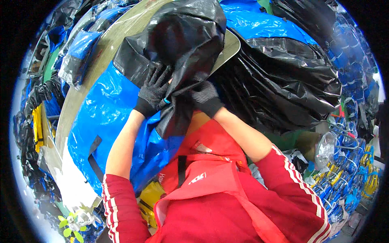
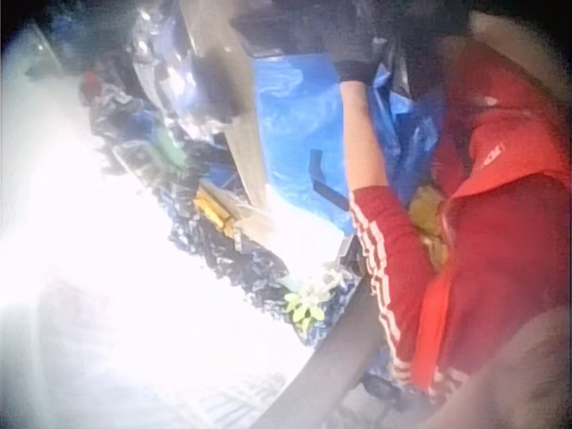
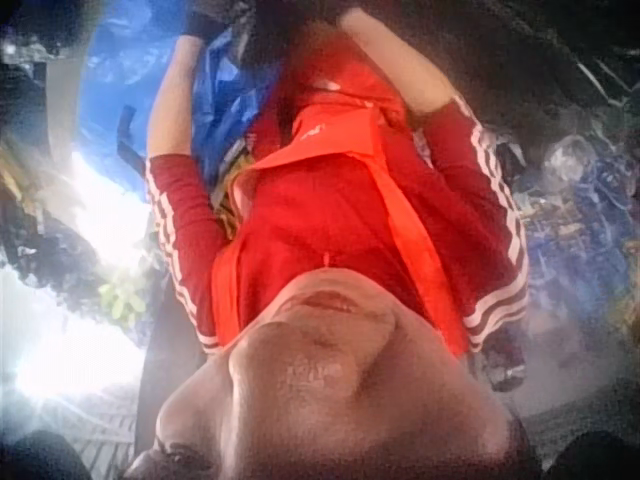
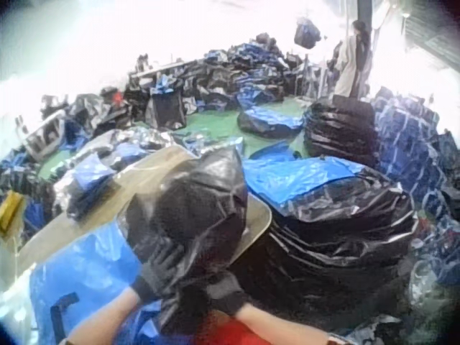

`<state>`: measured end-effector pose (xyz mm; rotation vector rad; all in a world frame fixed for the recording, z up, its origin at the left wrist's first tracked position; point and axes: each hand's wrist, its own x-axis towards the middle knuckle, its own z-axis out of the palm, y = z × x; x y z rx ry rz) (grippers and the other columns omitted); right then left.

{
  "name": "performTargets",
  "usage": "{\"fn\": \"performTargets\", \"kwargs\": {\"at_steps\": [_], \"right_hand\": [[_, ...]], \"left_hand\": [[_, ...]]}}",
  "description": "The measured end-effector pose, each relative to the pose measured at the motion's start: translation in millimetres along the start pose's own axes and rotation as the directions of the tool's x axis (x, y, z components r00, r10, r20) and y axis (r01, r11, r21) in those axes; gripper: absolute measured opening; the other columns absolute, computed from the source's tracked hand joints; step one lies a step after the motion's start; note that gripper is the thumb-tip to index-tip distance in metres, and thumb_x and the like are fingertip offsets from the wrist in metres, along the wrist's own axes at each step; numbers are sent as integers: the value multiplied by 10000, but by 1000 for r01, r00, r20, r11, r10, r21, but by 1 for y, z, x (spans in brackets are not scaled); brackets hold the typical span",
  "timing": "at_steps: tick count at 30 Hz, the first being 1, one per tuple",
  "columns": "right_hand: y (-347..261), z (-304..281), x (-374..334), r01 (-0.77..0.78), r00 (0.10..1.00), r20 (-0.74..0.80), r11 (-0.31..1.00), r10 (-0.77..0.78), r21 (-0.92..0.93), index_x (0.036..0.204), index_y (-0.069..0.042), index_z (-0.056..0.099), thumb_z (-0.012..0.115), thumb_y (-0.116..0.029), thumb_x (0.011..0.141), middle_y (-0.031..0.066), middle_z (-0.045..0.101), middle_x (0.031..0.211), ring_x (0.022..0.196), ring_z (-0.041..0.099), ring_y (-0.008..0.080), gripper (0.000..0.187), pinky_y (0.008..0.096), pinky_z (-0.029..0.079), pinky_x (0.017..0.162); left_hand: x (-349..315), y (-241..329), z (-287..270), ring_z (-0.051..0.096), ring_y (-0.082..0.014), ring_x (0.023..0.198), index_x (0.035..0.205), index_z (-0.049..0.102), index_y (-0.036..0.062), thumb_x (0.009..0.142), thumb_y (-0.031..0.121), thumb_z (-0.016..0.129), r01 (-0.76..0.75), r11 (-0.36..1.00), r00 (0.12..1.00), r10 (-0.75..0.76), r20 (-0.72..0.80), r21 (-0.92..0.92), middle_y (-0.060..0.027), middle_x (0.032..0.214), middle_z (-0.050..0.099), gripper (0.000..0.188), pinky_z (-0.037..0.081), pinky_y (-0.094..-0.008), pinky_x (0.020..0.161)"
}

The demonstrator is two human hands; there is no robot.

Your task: The person repeatedly folds blue and black plastic pouches and places them into clear plastic bags on a table. The person handles the pouches one at a time, folds them, and inserts them into the bags, then sets the filled bags aside.

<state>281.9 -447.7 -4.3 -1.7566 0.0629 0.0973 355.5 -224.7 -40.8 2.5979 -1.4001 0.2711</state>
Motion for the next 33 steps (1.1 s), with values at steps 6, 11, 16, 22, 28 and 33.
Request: {"fn": "performTargets", "kwargs": {"at_steps": [6,11,16,22,28,33], "right_hand": [[-17,-118,-85,-236,929,229,944,289,-231,776,-15,647,681,-299,846,73,615,643,575,590,153,295,330,476,569],[-86,-97,-57,398,904,161,643,-396,-654,913,-56,690,673,-345,851,119,698,819,733,665,299,296,395,510,735],[-73,-16,33,786,558,768,-99,-315,-611,1438,-158,404,665,-476,774,221,430,1422,1373,332,376,781,563,159,1139],[-8,-1,45,711,698,710,-25,-91,-702,1444,-82,372,642,-553,773,261,310,1489,1404,239,414,863,608,139,1131],[-83,107,-49,961,268,952,110,-147,-254,1436,-84,393,683,-501,773,196,411,1458,1297,421,424,835,606,314,1047],[-77,140,-38,968,106,990,238,-92,-82,1386,-334,466,635,-382,837,20,407,1494,1369,338,404,577,703,237,1040]], "left_hand": [[4,13,-8,181,-430,1434,1410,461,165,822,606,507,-48,998,994,51,92,-33,-192,1535,283,736,99,-556,1175],[14,19,-8,226,-418,1418,1378,507,193,808,650,536,-98,995,993,97,63,4,-179,1506,330,731,109,-547,1174],[-26,62,-52,439,-407,1266,1293,550,124,881,445,570,176,980,980,-184,77,96,-200,1369,487,523,301,-536,1089],[-293,152,-114,513,-388,1206,1269,562,40,870,394,629,975,-70,-165,-863,-477,-210,-195,1269,586,537,351,-472,1065],[-418,228,-54,555,-168,1089,1443,388,151,945,359,602,-98,-267,-544,-792,276,-959,-95,1344,509,581,499,-300,844],[-416,207,-35,519,-224,1173,1446,341,55,959,321,581,86,-212,-324,-930,174,-973,-103,1374,474,605,496,-344,900]]}}
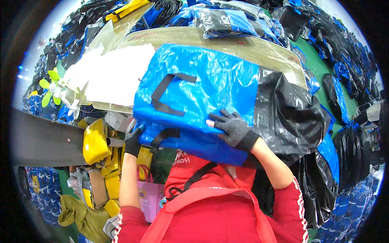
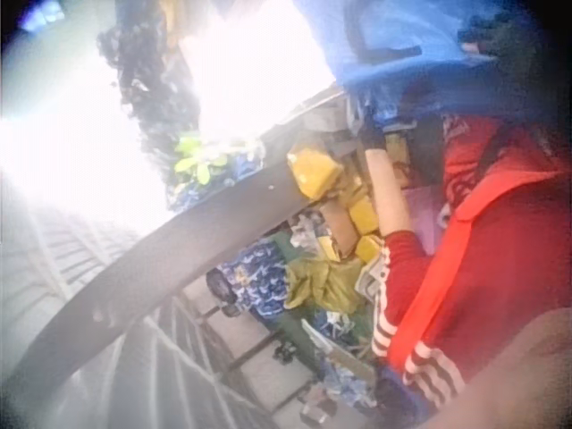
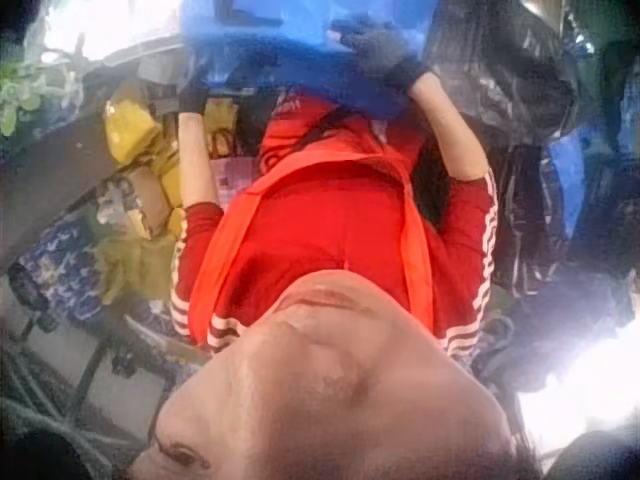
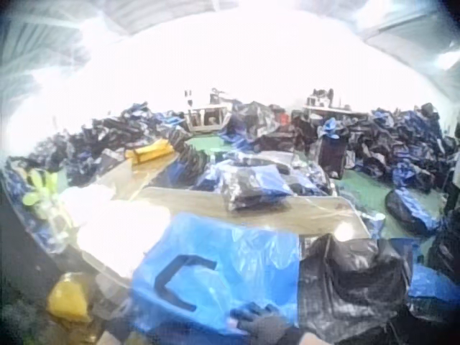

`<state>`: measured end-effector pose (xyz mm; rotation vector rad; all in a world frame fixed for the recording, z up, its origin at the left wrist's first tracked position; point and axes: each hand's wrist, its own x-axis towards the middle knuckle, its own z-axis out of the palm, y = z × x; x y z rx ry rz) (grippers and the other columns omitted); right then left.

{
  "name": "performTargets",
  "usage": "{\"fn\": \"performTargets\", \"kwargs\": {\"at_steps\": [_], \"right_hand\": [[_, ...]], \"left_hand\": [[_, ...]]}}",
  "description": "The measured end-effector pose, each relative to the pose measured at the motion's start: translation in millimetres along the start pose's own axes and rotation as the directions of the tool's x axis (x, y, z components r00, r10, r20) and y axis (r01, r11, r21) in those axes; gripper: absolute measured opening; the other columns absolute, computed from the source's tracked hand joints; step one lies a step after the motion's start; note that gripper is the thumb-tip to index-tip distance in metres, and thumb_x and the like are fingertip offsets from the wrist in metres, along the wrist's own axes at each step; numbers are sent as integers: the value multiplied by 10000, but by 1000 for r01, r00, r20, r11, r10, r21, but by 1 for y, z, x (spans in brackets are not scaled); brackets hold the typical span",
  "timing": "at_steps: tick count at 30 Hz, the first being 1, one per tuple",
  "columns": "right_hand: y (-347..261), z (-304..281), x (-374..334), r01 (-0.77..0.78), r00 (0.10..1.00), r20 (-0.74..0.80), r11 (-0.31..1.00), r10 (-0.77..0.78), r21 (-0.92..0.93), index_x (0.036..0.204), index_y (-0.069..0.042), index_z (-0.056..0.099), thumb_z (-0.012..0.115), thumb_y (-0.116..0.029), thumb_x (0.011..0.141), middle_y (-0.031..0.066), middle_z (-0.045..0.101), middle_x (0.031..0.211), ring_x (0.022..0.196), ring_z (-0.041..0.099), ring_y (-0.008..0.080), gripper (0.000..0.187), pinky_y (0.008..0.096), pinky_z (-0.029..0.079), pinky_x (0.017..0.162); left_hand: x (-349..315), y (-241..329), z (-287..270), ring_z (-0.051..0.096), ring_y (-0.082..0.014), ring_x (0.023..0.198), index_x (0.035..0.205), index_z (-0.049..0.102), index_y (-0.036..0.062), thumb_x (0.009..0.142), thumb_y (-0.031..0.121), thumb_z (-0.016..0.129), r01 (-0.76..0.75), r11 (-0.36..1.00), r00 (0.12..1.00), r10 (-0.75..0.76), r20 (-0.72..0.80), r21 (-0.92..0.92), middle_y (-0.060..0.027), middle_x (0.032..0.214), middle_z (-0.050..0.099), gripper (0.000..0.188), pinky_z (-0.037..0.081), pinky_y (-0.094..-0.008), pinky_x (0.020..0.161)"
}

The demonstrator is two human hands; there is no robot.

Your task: The person repeatedly folds blue and black plastic pouches and places them into clear plastic bags on a table. The person handles the pouches one at a time, folds them, and inserts them into the bags, then sets the filled bags aside.

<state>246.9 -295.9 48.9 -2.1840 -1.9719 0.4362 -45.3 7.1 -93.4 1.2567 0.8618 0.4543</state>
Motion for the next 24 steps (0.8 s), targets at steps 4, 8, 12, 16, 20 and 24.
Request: {"fn": "performTargets", "kwargs": {"at_steps": [4,8,12,16,20,24], "right_hand": [[23,54,-8,118,964,229,990,-133,78,1309,-429,543,533,-479,885,-92,383,1510,1441,225,366,428,758,66,1044],[24,83,-13,79,960,264,994,-97,77,1250,-434,595,519,-493,892,-73,411,1493,1457,180,357,371,782,23,1023],[0,44,-1,108,942,318,994,-106,12,1272,-363,600,515,-610,840,-41,371,1519,1462,136,379,505,794,22,1013],[21,-12,4,121,901,379,961,-211,247,1244,-218,609,594,-570,806,137,566,1293,1243,488,379,561,626,390,960],[121,-18,-34,-571,697,-622,801,357,-180,1344,-109,517,557,-491,854,249,436,1408,1336,366,420,622,564,245,1108],[147,6,-41,-571,789,-370,807,490,-149,1421,-62,431,512,-552,861,250,140,1563,1458,76,410,748,589,-18,1155]], "left_hand": [[15,17,-11,477,-228,1218,1428,347,40,995,273,502,-370,763,929,318,191,529,-113,1380,466,516,407,-371,1019],[11,91,-23,542,-206,1124,1289,480,8,982,230,524,50,677,981,-170,90,734,-118,1262,565,381,441,-373,965],[41,162,65,534,-296,1230,1412,409,26,989,249,497,-532,478,738,666,106,699,-189,1397,493,486,468,-397,998],[75,123,191,268,-413,1403,1431,422,162,861,519,556,-731,-299,492,394,777,614,-196,1482,376,686,100,-608,1135],[74,87,202,199,-421,1431,1443,416,229,835,596,542,-720,-319,582,205,787,616,-184,1539,282,721,13,-681,1103],[76,114,196,368,-406,1350,1315,564,176,866,537,535,-682,-229,694,100,713,695,-196,1436,438,577,249,-549,1105]]}}
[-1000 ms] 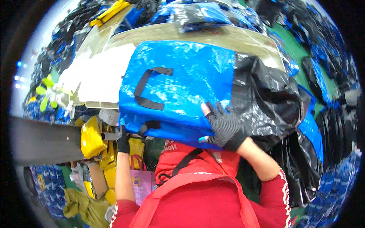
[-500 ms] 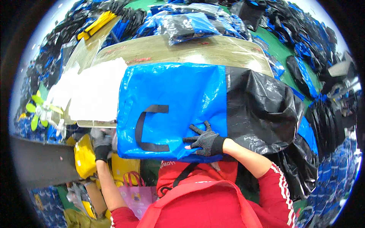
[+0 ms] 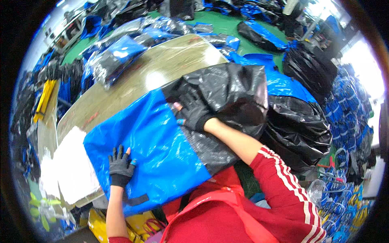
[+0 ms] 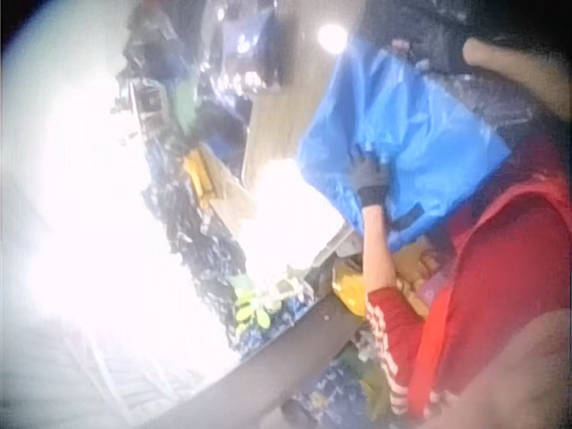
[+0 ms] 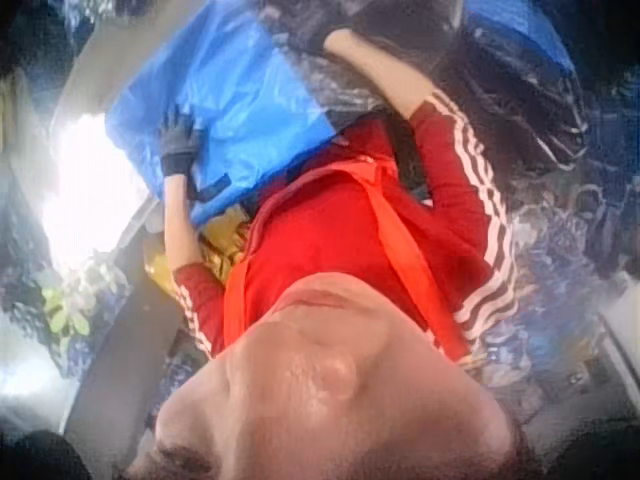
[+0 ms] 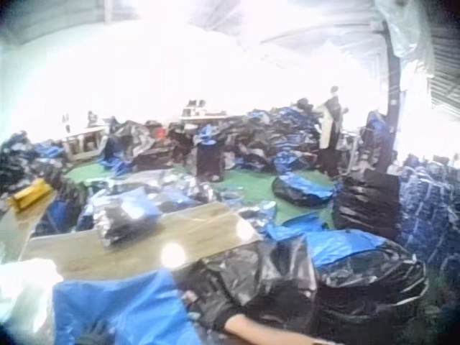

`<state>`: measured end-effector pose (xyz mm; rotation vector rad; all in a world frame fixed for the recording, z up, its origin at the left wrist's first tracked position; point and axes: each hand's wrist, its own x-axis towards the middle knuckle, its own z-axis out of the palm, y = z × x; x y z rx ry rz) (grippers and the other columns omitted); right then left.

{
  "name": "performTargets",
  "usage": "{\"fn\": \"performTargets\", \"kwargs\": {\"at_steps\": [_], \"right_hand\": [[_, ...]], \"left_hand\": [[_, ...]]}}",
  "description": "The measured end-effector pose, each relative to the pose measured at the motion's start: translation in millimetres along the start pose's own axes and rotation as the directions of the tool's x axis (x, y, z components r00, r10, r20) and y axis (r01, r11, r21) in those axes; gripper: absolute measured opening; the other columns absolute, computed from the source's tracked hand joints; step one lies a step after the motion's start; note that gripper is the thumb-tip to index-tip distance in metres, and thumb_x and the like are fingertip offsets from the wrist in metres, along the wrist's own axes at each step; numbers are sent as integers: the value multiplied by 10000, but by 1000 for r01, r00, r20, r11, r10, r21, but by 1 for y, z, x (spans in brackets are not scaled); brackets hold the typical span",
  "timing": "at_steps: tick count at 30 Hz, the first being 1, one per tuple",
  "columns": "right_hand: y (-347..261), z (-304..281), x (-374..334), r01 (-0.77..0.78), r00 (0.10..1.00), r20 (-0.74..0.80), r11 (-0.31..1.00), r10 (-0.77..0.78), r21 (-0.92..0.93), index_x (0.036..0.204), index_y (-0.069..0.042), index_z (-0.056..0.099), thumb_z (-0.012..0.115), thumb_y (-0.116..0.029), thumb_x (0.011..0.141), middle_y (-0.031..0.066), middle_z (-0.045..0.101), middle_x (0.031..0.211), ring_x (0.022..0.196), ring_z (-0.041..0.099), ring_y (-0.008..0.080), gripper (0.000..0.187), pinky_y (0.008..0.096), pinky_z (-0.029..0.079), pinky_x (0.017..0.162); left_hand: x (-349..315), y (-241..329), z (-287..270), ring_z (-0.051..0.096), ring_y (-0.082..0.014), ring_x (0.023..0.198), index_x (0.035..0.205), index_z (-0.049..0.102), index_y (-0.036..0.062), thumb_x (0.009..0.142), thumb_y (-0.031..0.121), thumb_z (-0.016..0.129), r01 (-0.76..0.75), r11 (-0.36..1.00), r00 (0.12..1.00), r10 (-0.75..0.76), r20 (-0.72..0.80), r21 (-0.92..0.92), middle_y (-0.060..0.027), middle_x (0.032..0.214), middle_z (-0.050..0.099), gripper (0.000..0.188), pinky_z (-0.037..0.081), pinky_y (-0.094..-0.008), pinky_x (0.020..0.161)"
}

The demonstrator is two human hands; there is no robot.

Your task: The person repeatedly folds blue and black plastic pouches and places them into clear plastic bags on a table. The person handles the pouches one at a time, folds them, and inserts them into the bags, then sets the filled bags aside.

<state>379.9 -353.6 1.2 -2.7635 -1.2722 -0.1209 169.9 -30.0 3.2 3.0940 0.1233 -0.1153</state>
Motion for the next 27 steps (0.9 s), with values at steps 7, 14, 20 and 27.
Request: {"fn": "performTargets", "kwargs": {"at_steps": [7,14,20,27], "right_hand": [[46,-132,-105,29,816,-559,955,148,296,1172,-92,632,666,-188,840,163,649,1099,1010,636,373,348,401,475,924],[186,-110,-131,-623,609,-75,534,790,572,906,10,642,624,-429,865,235,658,838,774,654,353,441,440,487,697],[194,-112,-89,-178,847,-373,862,380,474,875,-39,696,589,-351,812,239,663,880,839,648,406,335,445,515,776],[214,-91,-150,-769,616,360,433,701,471,1216,-57,567,668,-502,831,225,599,1194,1104,580,341,596,418,459,929]], "left_hand": [[125,153,-69,515,-369,1224,1338,503,62,861,381,629,-574,803,759,449,-471,-160,-212,1329,530,588,390,-432,1046],[218,308,-30,321,-369,1392,1490,313,96,964,322,456,-689,356,679,624,-388,-631,-209,1470,395,590,194,-425,1143],[223,305,52,218,-330,1430,1459,352,43,914,374,477,-733,569,663,718,-209,-372,-184,1504,334,650,79,-535,1148],[210,306,24,492,-334,1250,1471,298,-2,926,337,553,-543,463,807,519,-283,-700,-228,1319,536,690,346,-378,1074]]}}
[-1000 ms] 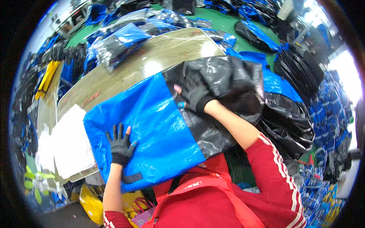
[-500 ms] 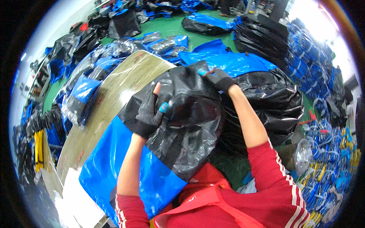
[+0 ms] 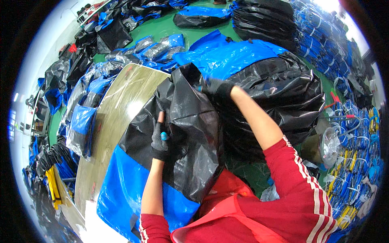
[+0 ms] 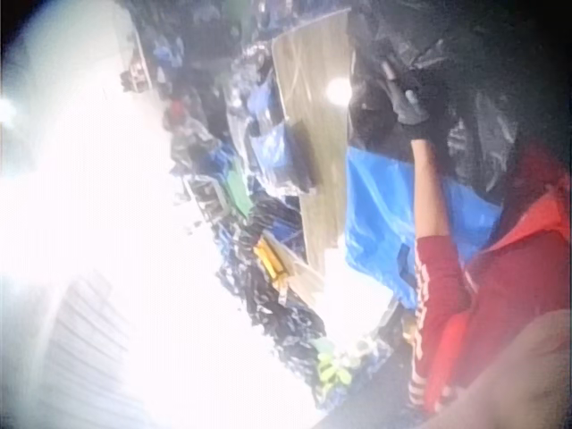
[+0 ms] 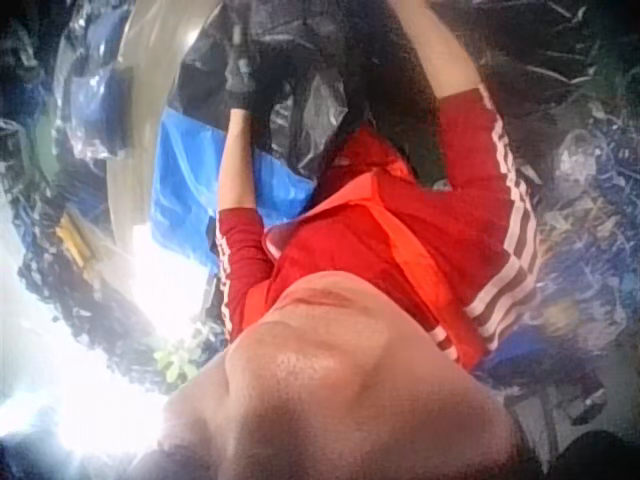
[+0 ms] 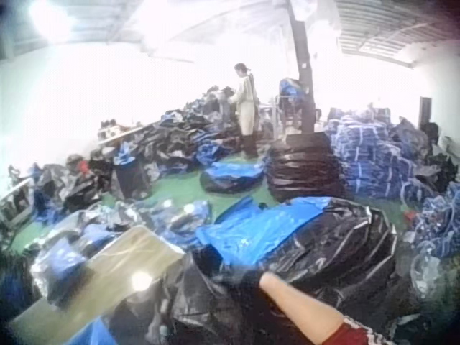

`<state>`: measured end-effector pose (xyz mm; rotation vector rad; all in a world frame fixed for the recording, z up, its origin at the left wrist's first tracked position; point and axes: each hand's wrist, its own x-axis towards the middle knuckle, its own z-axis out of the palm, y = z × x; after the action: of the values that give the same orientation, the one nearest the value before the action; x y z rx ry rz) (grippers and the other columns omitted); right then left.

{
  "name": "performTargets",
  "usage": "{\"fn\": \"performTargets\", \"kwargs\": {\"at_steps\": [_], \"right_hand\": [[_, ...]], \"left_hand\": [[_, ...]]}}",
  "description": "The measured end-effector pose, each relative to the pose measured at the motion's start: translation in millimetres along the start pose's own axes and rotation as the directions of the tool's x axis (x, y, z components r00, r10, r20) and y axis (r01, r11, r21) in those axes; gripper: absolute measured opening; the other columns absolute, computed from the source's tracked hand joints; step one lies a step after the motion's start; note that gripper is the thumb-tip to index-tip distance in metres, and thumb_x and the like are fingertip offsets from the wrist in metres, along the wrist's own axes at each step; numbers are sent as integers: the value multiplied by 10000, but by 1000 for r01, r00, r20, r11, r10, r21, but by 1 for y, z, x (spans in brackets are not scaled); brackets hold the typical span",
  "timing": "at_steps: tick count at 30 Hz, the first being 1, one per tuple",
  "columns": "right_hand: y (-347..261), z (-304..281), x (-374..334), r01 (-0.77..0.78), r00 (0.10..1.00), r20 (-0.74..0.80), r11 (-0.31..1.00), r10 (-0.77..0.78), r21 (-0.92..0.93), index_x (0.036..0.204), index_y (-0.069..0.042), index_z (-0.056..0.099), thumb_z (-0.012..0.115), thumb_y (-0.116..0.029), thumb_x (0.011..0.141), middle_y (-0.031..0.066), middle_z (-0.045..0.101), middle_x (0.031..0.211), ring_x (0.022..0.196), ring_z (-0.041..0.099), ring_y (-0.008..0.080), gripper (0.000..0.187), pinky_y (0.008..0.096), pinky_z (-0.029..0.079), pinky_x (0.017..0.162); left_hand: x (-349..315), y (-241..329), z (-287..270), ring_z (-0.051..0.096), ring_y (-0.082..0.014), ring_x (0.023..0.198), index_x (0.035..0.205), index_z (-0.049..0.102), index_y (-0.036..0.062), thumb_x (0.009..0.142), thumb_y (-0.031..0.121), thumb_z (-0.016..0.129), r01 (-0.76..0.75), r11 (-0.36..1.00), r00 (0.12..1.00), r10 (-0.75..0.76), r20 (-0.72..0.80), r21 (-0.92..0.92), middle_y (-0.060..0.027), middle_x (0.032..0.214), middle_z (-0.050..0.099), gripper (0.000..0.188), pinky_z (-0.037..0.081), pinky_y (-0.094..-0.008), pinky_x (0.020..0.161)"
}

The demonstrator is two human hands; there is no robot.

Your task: The person repeatedly folds blue and black plastic pouches and places them into clear plastic bags on a table. The person handles the pouches one at a time, folds them, and inserts them into the bags, then sets the filled bags aside.

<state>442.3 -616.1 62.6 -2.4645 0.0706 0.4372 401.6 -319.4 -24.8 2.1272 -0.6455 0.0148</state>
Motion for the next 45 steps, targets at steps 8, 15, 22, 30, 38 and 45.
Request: {"fn": "performTargets", "kwargs": {"at_steps": [8,15,22,30,38,45], "right_hand": [[17,56,-3,352,815,-539,921,-214,166,1044,-23,690,612,-272,886,217,683,1015,912,658,382,306,444,501,821],[0,-15,2,272,799,-508,947,-321,-170,1479,-134,277,704,-234,815,271,513,1324,1170,547,417,796,424,477,953],[27,-44,87,464,883,-44,883,-467,-66,1307,-209,554,623,-71,783,188,633,1198,1115,607,347,546,394,470,958],[56,-65,89,396,917,-201,844,-344,362,1073,-22,716,550,-79,914,105,718,1025,941,663,152,237,316,523,872],[28,-27,120,378,841,-530,822,-111,426,1049,-55,684,657,-251,810,203,696,970,912,669,287,310,357,495,856],[70,21,7,141,875,-483,947,17,289,1287,-93,540,597,-424,865,273,595,1198,1075,588,432,539,442,470,942]], "left_hand": [[12,-23,16,453,-367,1066,1073,607,35,869,517,519,-73,995,985,62,164,62,-162,1107,540,530,320,-494,941],[16,-10,19,178,-395,1445,1136,646,68,912,537,405,-352,864,933,291,213,360,-125,1532,328,572,-2,-624,1143],[62,-31,-66,622,-396,887,1023,651,64,901,424,538,299,609,886,108,-450,735,-230,987,656,396,430,-472,923],[37,-72,-97,623,-453,859,1151,627,131,941,458,470,367,791,926,-364,-106,489,-242,863,653,418,492,-506,775],[55,32,-16,421,-409,1296,1389,475,147,865,563,519,-220,937,974,195,118,271,-223,1394,461,670,292,-497,1098],[41,12,41,182,-381,1449,1421,453,169,915,492,473,-354,878,929,291,228,323,-132,1550,289,601,-1,-639,1127]]}}
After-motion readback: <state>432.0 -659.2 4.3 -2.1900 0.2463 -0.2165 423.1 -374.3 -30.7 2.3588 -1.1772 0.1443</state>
